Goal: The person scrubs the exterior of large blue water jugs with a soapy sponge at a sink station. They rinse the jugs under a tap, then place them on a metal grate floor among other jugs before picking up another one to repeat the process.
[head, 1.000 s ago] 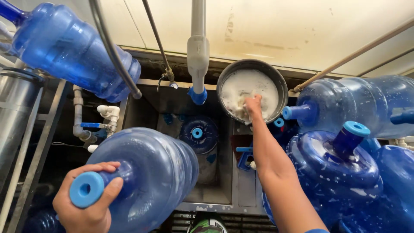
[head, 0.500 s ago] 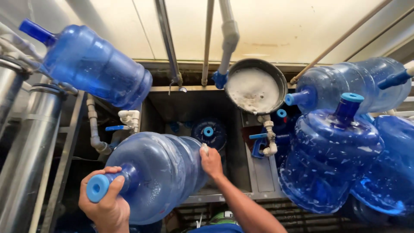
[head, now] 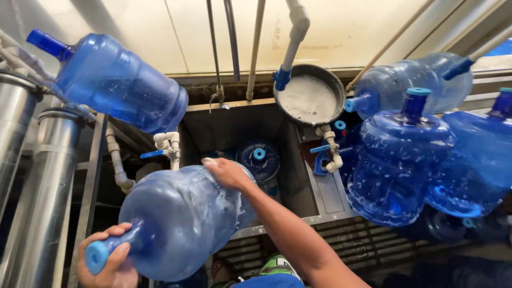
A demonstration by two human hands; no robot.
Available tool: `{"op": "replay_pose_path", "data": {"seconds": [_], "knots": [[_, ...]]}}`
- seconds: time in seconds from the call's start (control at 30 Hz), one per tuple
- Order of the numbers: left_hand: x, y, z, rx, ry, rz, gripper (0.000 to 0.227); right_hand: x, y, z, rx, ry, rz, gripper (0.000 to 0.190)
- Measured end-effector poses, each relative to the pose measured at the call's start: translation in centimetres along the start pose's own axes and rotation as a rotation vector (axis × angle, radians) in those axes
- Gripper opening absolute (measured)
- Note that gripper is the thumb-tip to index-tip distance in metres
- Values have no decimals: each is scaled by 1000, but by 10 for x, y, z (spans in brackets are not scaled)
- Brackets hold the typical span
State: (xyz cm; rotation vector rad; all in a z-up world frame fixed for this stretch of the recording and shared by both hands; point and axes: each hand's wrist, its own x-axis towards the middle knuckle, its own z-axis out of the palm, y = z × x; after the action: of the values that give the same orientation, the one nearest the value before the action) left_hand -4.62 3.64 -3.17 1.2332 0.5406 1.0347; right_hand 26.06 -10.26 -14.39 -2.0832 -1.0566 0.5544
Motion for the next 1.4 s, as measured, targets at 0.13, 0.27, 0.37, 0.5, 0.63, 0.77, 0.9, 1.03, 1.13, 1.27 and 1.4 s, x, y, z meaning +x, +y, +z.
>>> {"op": "replay_pose_path", "data": {"seconds": [0.13,0.27,0.37,0.5,0.63,0.77,0.9,1.03,1.13,1.27,1.4], "knots": [[3,-11,-30,-23,-8,-83,36,-25,85,13,-89,257,272,52],[-3,13,9,-18,196,-155,33,-76,81,60,-16,586,384,48],[-4,12,34,-9,218,19,37,-94,53,96,51,761,363,52],[-4,19,59,34,219,45,32,-97,-82,51,256,729,247,49],[-6,24,60,38,133,15,36,-94,-171,-7,300,478,149,53],[-10,11,33,-39,0,39,40,-53,-124,-9,567,340,106,54],[-11,-13,-15,103,-242,-36,44,-31,-9,32,294,243,211,58],[-11,-11,-37,303,-321,-141,43,-44,174,95,-371,174,-30,34],[-18,-48,-49,210,-211,-56,52,-102,187,112,-29,37,233,73],[-14,-63,-57,136,-192,-25,54,-144,-23,53,161,53,781,74],[-13,-70,-61,144,-213,-15,54,-153,-106,40,481,386,805,66]]}}
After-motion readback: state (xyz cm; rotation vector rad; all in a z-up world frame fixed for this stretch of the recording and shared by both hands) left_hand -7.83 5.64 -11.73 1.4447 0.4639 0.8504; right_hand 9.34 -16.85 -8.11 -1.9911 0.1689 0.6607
